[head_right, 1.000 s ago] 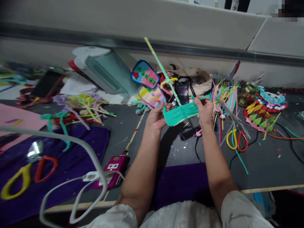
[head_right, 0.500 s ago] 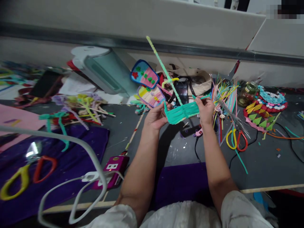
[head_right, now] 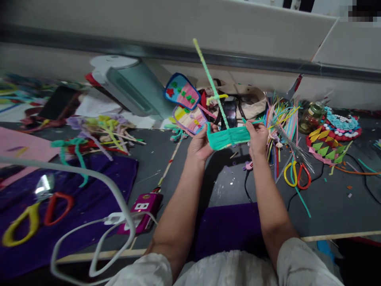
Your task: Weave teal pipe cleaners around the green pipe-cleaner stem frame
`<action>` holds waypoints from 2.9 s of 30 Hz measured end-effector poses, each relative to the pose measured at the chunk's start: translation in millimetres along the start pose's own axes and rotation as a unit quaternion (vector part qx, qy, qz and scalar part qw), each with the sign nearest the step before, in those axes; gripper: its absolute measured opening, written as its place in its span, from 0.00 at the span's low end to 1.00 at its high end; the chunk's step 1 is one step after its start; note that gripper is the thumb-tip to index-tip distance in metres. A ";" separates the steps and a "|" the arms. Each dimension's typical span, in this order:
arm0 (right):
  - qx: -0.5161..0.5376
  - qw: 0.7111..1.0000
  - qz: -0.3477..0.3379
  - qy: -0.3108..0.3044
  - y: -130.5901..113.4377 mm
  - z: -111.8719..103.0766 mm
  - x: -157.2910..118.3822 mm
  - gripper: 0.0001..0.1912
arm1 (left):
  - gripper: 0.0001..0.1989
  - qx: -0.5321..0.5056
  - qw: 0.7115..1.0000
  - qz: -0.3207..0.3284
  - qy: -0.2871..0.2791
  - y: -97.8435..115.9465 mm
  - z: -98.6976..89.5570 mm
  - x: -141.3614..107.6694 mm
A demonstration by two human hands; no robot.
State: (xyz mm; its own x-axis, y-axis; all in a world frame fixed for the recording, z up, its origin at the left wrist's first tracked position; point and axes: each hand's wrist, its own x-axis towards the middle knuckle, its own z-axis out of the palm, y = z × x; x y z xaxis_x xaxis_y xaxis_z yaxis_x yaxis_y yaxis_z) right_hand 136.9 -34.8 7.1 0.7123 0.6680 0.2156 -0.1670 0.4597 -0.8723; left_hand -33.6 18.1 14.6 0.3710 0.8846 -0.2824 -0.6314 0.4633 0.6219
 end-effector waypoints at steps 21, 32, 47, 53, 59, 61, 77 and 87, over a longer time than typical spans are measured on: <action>-0.030 0.999 0.027 -0.007 -2.3 18.8 -20.4 0.16 | 0.19 -0.071 0.995 0.005 -0.063 -64.5 35.7 -17.9; 0.042 0.995 0.089 -0.017 3.4 11.1 -15.3 0.15 | 0.14 -0.072 0.996 0.001 -0.060 -70.2 32.5 -15.0; -0.349 0.932 -0.088 -0.053 4.5 -1.5 -16.6 0.12 | 0.21 0.018 0.990 0.143 -0.005 -90.7 15.6 2.9; -0.388 0.913 -0.089 -0.086 -0.7 -1.7 -16.9 0.12 | 0.18 0.059 0.971 0.231 0.029 -95.0 18.2 2.5; -0.390 0.911 -0.105 -0.077 -4.1 -3.5 -10.9 0.08 | 0.17 0.103 0.969 0.224 0.033 -94.8 15.9 2.2; -0.380 0.918 -0.081 -0.081 -5.7 -3.1 -10.5 0.07 | 0.17 0.108 0.968 0.224 0.033 -94.8 15.3 2.3; -0.034 0.975 0.129 -0.180 15.0 -13.2 -1.6 0.23 | 0.15 -0.037 0.998 0.035 -0.026 -88.9 8.1 10.7; -0.263 0.932 -0.076 -0.239 2.6 -12.8 -4.7 0.25 | 0.18 -0.042 0.997 0.061 -0.017 -88.8 7.7 11.9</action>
State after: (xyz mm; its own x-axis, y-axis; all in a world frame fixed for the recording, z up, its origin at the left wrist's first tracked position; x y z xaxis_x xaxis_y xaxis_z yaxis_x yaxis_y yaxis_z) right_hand 141.9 -44.2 -1.8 0.2942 0.8609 0.4152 0.3570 0.3040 -0.8832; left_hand 32.2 -12.9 -38.4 0.3107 0.9328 -0.1826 -0.7268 0.3569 0.5869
